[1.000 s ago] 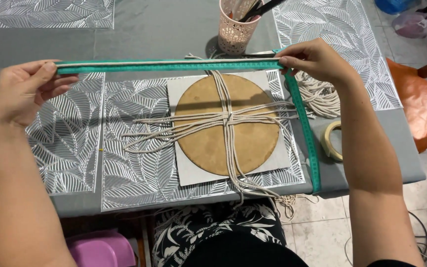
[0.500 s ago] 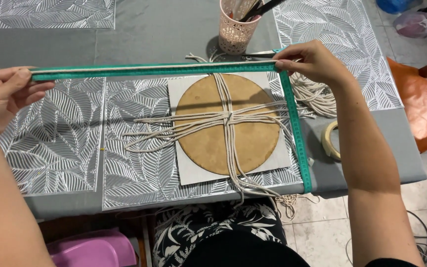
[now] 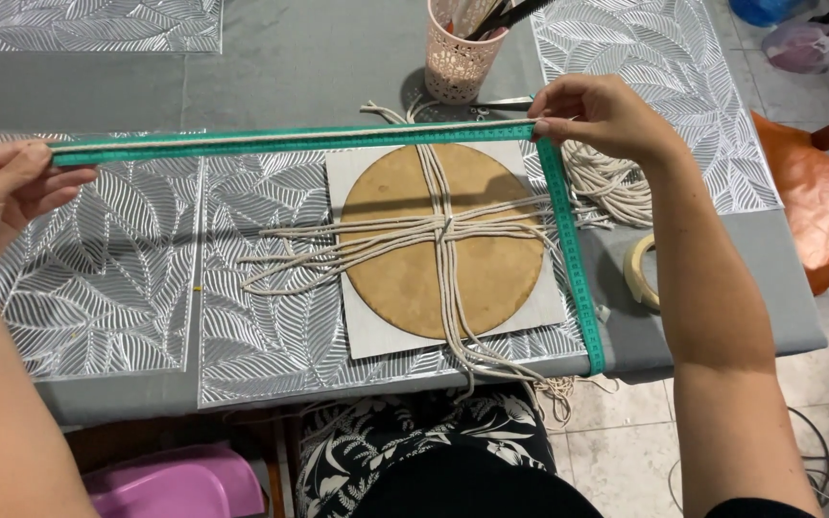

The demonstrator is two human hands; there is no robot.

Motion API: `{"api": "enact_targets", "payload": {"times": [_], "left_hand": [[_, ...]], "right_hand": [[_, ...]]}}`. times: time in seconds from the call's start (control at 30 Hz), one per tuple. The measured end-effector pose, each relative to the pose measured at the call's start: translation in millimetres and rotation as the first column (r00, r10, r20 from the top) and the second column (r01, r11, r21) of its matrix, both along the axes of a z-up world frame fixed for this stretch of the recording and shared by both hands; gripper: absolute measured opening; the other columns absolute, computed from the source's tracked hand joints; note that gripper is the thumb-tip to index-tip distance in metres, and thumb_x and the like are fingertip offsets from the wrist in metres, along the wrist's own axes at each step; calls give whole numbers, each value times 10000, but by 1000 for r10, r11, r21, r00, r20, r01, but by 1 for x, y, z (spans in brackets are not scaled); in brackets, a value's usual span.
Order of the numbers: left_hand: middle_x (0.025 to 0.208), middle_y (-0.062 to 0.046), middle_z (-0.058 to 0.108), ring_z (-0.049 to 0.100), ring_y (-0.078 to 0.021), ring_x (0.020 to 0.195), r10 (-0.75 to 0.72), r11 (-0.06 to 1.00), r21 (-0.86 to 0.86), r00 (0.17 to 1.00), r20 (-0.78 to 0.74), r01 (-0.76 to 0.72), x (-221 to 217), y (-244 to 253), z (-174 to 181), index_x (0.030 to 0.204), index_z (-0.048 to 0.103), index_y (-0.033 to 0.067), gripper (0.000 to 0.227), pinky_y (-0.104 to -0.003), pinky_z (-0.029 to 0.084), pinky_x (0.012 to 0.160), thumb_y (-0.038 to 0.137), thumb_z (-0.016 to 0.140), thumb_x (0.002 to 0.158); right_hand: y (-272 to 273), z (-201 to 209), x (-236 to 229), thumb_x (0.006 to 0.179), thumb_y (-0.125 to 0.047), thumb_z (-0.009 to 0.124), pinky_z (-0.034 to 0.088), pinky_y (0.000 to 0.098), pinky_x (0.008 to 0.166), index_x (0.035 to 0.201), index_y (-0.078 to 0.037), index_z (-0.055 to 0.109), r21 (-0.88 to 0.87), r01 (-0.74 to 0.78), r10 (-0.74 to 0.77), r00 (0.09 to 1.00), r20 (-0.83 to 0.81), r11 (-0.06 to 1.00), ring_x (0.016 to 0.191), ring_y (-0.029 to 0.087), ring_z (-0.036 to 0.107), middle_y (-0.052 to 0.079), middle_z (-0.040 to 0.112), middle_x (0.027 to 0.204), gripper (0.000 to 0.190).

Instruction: Measuring lengths of rope with a tape measure and cutting them with scissors for a craft project.

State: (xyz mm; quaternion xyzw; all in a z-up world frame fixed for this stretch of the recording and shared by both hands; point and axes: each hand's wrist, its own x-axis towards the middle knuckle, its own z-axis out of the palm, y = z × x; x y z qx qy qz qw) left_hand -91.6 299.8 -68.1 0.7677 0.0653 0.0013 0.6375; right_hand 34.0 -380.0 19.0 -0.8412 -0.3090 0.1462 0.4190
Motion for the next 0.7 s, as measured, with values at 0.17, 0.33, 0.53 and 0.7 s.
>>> {"api": "enact_targets", "payload": {"times": [0.17, 0.33, 0.53, 0.7], "left_hand": [[1237, -177, 673, 720, -214, 1154, 0, 1000, 9, 1000, -3, 0, 0, 7, -5, 1357, 543, 17, 249, -158, 598, 936, 235, 519, 1238], [1266, -203, 663, 708, -234, 1166, -30, 999, 16, 999, 16, 30, 1, 18, -12, 1384, 536, -17, 296, -172, 591, 936, 242, 518, 1241], [1279, -179, 661, 701, -231, 1167, -4, 999, 35, 1000, -5, 4, -4, 12, -7, 1401, 531, 3, 284, -177, 583, 944, 232, 512, 1234], [1326, -192, 648, 698, -229, 1174, -31, 996, 83, 992, 123, 21, -12, 27, -14, 1436, 521, 64, 303, -196, 588, 955, 332, 479, 1301]], "right_hand": [[6, 8, -8, 1007, -101, 667, 620, 262, 840, 1222, -1, 699, -56, 22, -19, 999, 50, 998, 919, 171, 737, 133, 752, 990, 240], [1, 4, -3, 1028, -125, 658, 517, 176, 626, 1263, -45, 707, -110, -26, 38, 993, 113, 994, 794, 94, 696, 83, 757, 943, 252], [4, 1, -6, 995, -92, 684, 605, 266, 918, 1178, -19, 683, -31, 24, -22, 999, 36, 999, 1024, 186, 744, 109, 744, 1057, 197], [0, -5, -5, 1010, -65, 687, 627, 274, 891, 1133, -19, 697, 3, 37, -37, 996, 87, 999, 979, 196, 749, 128, 747, 1045, 132]]}}
